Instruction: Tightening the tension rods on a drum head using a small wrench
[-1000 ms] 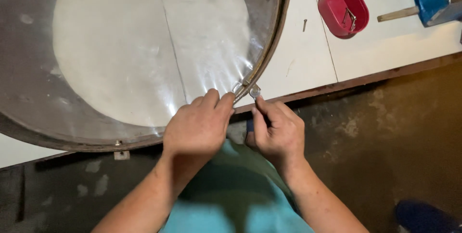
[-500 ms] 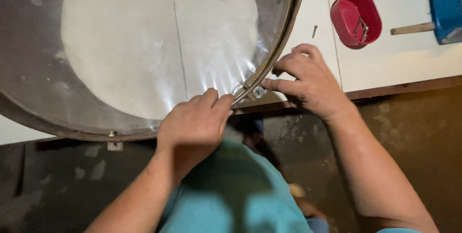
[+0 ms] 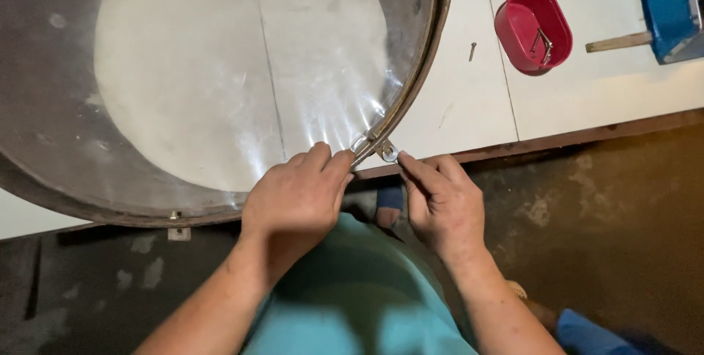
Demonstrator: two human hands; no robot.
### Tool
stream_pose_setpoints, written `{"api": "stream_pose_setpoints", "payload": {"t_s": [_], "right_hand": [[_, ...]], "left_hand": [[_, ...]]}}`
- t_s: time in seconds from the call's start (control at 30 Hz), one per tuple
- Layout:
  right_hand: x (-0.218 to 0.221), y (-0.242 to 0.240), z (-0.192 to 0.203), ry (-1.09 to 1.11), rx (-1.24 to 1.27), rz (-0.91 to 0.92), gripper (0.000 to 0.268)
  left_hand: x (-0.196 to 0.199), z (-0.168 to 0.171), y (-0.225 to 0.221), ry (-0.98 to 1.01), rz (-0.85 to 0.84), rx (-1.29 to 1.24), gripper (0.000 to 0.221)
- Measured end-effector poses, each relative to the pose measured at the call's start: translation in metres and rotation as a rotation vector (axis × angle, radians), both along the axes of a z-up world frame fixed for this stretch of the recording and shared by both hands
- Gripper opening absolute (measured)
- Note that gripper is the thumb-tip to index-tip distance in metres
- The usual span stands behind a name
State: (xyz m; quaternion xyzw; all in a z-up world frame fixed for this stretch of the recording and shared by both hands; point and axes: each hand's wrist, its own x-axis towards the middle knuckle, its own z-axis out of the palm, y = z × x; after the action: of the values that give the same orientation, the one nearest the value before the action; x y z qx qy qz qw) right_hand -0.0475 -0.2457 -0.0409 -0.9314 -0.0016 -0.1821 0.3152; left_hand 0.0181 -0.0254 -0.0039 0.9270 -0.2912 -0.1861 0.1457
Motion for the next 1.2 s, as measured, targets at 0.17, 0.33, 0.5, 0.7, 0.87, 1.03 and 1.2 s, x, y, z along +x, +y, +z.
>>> {"api": "stream_pose_setpoints", "payload": {"t_s": [0.17, 0.33, 0.5, 0.7, 0.87, 1.03, 1.2], "right_hand": [[-0.002, 0.025, 0.013, -0.093, -0.114, -0.056, 0.015], [0.0, 0.041, 0.003, -0.183, -0.079, -0.069, 0.014], [0.004, 0.032, 0.003, -0.216, -0.113, -0.023, 0.013], [0.042, -0.072, -0.044, -0.007, -0.324, 0.461, 0.042], [0.112, -0.068, 0.006, -0.309, -0.336, 0.797, 0.048], [0.08, -0.098, 0.03, -0.072, -0.345, 0.643, 0.024], [0.021, -0.047, 0.031, 0.163, -0.084, 0.217, 0.03]], "left_hand": [[-0.004, -0.001, 0.007, -0.296, -0.086, -0.102, 0.029], [-0.006, -0.003, 0.007, -0.476, -0.084, -0.127, 0.021], [-0.01, 0.004, 0.004, -0.628, -0.009, -0.101, 0.02], [-0.011, 0.012, -0.001, -0.896, 0.13, -0.082, 0.021], [-0.011, 0.018, -0.004, -0.97, 0.115, -0.062, 0.017], [-0.01, 0.004, -0.001, -0.711, 0.007, -0.129, 0.013], [-0.005, 0.002, 0.0, -0.582, -0.051, -0.131, 0.016]]}}
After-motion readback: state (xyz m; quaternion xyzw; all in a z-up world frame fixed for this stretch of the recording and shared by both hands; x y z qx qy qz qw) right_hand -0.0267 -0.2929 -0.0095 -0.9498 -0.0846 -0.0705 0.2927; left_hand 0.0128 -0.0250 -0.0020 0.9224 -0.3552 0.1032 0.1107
